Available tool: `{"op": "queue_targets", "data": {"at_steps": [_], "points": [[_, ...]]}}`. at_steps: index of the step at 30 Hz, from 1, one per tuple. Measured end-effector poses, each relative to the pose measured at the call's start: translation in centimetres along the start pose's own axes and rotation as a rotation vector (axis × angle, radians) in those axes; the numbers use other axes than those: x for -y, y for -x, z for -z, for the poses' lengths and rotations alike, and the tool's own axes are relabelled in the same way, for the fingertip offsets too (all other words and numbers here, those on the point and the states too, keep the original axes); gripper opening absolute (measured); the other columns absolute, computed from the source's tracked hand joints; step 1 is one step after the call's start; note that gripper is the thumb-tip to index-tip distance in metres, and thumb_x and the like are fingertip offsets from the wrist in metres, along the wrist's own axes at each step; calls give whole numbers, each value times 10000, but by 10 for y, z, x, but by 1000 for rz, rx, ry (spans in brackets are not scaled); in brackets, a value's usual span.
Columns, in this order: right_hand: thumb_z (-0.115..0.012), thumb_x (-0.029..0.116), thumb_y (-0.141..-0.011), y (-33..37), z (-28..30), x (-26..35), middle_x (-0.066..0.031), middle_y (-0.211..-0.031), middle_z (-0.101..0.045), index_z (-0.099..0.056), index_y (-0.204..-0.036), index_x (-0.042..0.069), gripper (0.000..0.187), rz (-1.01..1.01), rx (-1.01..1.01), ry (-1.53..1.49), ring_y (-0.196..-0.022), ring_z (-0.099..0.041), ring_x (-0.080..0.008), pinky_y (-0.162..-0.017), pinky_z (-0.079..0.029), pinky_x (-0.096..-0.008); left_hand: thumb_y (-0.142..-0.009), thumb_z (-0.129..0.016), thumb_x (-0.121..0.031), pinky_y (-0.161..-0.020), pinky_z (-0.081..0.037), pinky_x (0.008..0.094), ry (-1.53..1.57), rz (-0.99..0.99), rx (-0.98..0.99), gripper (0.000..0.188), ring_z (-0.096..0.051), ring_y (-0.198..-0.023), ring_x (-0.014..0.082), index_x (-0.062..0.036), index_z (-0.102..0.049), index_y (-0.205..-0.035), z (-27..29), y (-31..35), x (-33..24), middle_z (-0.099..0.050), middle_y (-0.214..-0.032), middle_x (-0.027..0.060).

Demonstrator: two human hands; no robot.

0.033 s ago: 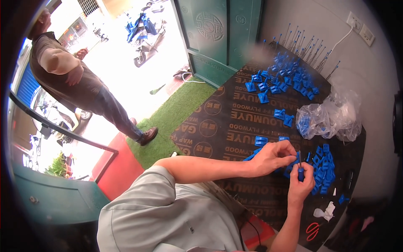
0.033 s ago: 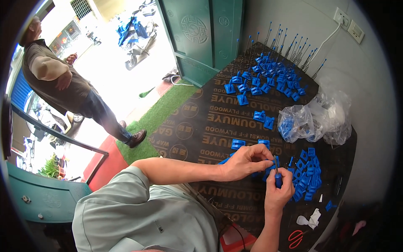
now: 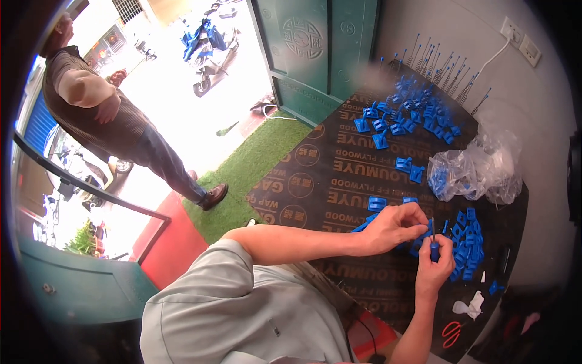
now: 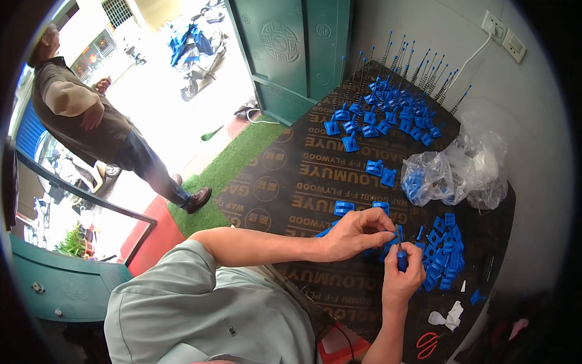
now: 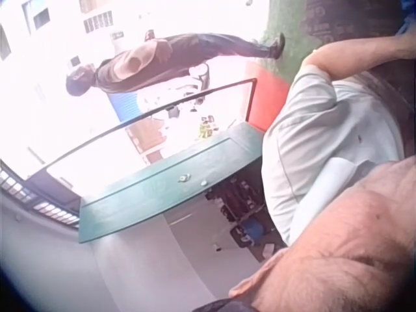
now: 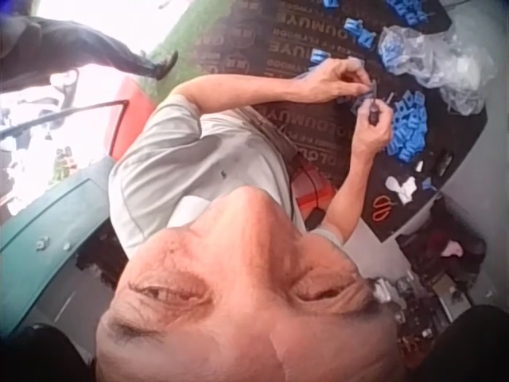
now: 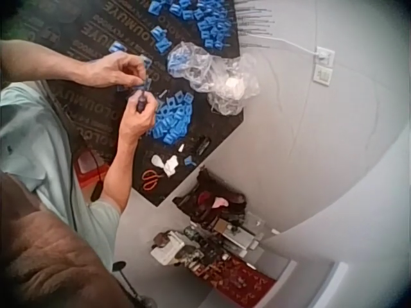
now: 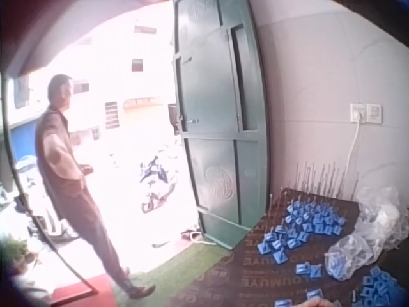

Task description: The person assembles plastic components by inserting metal pins into the parts and fitting the pieces together using a screwdriver and by hand.

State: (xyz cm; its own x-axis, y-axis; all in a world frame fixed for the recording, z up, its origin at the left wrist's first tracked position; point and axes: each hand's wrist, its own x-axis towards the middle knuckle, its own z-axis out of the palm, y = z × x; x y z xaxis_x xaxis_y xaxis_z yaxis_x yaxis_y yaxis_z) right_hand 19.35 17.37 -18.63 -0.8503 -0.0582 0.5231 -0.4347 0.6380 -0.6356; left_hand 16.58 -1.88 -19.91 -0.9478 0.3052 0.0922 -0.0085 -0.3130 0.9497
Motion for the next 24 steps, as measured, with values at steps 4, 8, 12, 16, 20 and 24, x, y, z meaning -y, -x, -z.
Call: {"op": "queue_targets", "data": {"at_steps": [4, 8, 12, 16, 20, 24], "points": [[-799, 40, -937, 2, 1, -6, -110, -876, -716, -673, -1032, 39, 158, 27, -38, 53, -713, -682, -262, -661, -538, -388, -1056, -732, -141, -773, -553, 270, 50, -38, 7, 171, -651, -890, 77, -28, -677, -1171, -4, -3, 7, -721, -1003, 22], [-831, 17, -860, -5, -1, -2, -118, -904, -738, -685, -1030, 60, 228, 160, -4, 133, -767, -731, -340, -674, -569, -417, -1052, -704, -106, -767, -528, 238, -2, 1, -30, 140, -646, -897, 42, -30, -684, -1169, 3, 0, 2, -723, -997, 0], [-828, 11, -846, -6, 4, 0, -114, -914, -748, -683, -1030, 58, 239, 234, 0, 228, -793, -739, -360, -680, -580, -424, -1040, -714, -72, -795, -555, 246, 67, -9, -20, 148, -656, -904, 46, -23, -677, -1174, 1, -3, 7, -728, -1029, 3], [-818, 34, -901, -4, 4, 3, -112, -878, -746, -679, -1031, 44, 190, 56, 20, 78, -721, -725, -299, -638, -556, -389, -1054, -741, -118, -791, -558, 245, 33, 19, -25, 168, -673, -924, 57, -24, -687, -1181, 1, -1, 4, -734, -1044, 7], [-799, 56, -954, 0, 3, 1, -104, -838, -736, -681, -1045, 29, 152, -64, 31, -50, -668, -689, -215, -612, -528, -340, -1052, -744, -108, -789, -559, 244, 48, 37, -38, 152, -670, -914, 58, -23, -686, -1165, -2, -1, 5, -737, -1061, 14], [-808, 51, -936, 0, 2, -1, -119, -875, -744, -683, -1058, 42, 175, -37, 20, -31, -721, -729, -273, -660, -565, -367, -1047, -737, -81, -793, -559, 240, 146, 26, -28, 133, -677, -938, 59, -32, -686, -1160, -1, -3, 11, -736, -1086, 12]]}}
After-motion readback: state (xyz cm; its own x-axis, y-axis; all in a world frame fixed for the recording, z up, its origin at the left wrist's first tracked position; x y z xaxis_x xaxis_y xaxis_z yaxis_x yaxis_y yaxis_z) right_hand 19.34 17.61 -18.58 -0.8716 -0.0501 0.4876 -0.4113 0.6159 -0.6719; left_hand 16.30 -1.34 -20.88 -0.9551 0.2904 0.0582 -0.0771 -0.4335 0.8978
